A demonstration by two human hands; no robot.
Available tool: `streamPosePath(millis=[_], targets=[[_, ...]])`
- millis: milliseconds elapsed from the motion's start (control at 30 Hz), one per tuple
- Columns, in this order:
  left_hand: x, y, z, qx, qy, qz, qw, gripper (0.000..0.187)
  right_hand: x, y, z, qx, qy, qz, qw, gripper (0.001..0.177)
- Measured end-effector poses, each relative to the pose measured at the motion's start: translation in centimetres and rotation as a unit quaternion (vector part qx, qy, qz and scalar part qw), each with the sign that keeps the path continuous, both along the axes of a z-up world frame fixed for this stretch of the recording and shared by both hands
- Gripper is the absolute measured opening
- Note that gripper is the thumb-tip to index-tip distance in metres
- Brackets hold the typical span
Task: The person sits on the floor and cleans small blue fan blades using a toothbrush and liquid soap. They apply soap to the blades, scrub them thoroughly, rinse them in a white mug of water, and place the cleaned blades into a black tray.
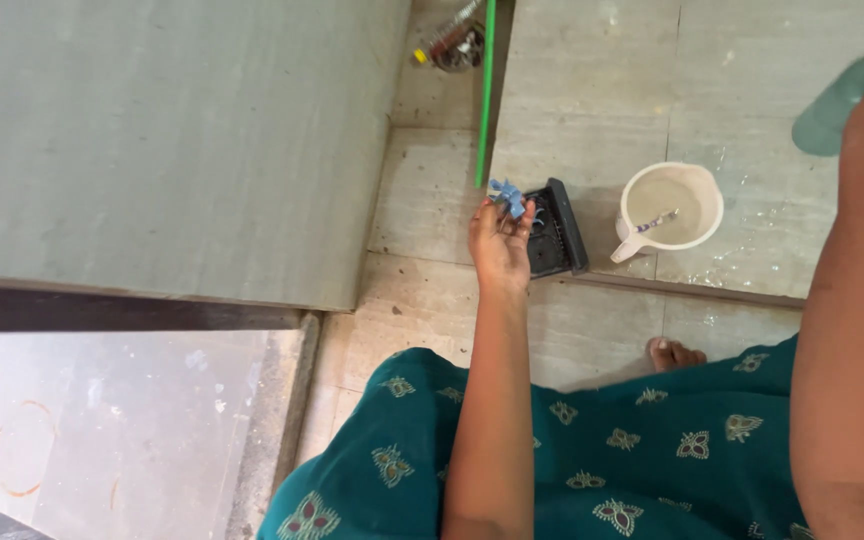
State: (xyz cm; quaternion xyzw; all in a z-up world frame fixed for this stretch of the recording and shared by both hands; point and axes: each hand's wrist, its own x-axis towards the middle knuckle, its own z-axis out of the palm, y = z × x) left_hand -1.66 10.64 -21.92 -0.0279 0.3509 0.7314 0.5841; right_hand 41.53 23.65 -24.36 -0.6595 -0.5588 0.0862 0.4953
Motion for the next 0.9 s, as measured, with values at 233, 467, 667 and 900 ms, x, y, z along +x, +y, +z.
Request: streamPosePath(millis=[233, 467, 667, 900], targets=[[-1.2, 2.5, 5.6, 0.033, -0.045, -0.017, 0.998, 0.024, -10.6, -0.6, 17.3, 0.191, 0.111, 0.076, 0.972, 0.017], [-3.8, 1.4, 17.9, 0.061, 0.011, -0.071, 0.996, 0.022, -22.1, -6.2, 32.9, 0.281, -0.012, 0.222, 0.933, 0.011], [-4.6, -5.6, 23.6, 0.079, 0.108, -0.11, 0.985, 0.022, -26.6, -14.6, 36.2, 0.206, 0.073, 0.299, 0.929, 0.024], [0.1, -7.6, 22.1, 0.03, 0.082, -0.118, 0.989, 0.029, -30.5, -18.9, 34.1, 0.137, 0.193, 0.343, 0.909, 0.023]])
